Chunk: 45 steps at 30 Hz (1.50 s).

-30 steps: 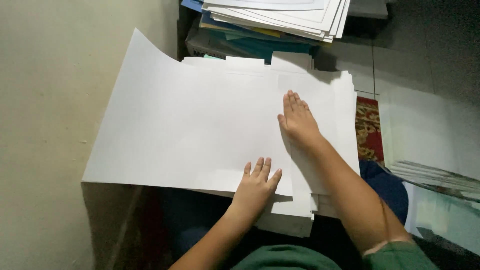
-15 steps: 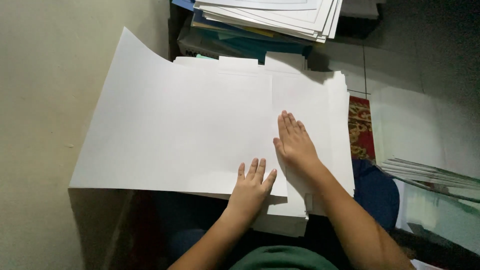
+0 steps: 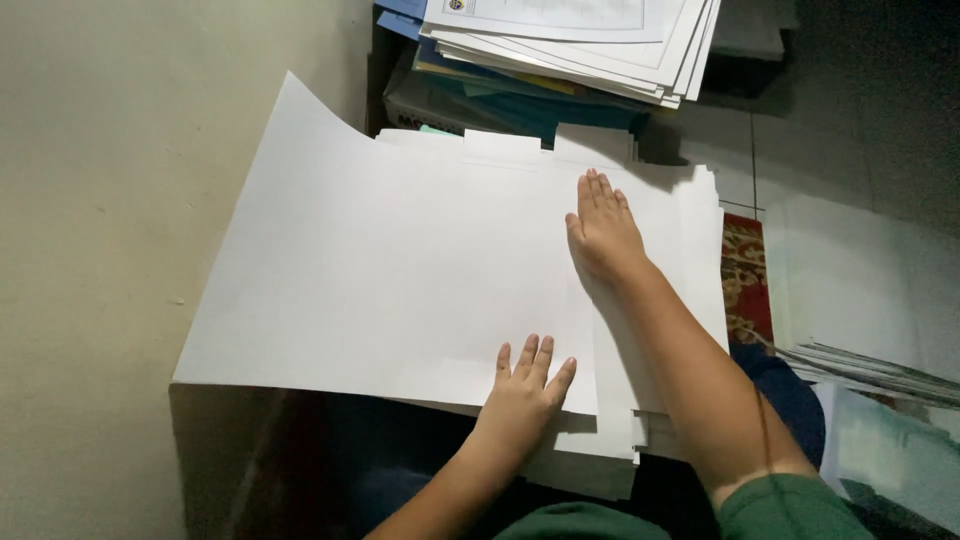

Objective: Manually folding large white paper sheets and stacking them on the floor.

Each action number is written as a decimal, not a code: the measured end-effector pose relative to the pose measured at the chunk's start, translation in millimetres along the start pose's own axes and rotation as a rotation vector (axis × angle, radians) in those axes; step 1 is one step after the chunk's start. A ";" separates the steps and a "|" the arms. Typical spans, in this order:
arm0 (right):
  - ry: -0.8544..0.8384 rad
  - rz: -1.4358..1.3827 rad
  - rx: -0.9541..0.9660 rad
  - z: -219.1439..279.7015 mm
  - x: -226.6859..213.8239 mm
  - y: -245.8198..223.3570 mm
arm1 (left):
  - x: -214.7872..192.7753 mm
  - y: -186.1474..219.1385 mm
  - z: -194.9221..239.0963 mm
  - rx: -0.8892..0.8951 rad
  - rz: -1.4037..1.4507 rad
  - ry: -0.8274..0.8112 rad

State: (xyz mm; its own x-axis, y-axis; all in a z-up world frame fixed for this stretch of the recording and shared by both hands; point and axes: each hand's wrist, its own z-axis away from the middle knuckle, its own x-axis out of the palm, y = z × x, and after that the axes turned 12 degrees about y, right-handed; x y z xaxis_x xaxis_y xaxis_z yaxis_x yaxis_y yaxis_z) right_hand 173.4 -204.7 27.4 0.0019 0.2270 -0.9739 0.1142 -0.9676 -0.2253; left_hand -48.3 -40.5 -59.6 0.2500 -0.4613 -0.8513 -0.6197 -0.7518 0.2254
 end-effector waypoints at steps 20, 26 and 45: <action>0.342 -1.536 0.665 160.7 -96.6 43.7 | -214.8 59.0 -29.3 0.274 0.527 0.548; 0.581 -1.650 0.355 177.1 -61.8 94.3 | -237.8 60.5 -35.4 0.222 1.072 0.420; 0.482 -0.354 0.360 158.6 19.1 91.0 | -96.5 -110.8 -75.6 -0.884 0.528 0.591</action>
State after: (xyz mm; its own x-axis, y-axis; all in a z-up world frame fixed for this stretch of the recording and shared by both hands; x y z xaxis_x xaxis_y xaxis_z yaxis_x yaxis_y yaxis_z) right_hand 26.3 -305.9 -16.1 0.4757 0.4784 -0.7381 -0.1470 -0.7841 -0.6029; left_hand 52.5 51.7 33.3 0.5661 -0.7835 -0.2563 -0.0781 -0.3605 0.9295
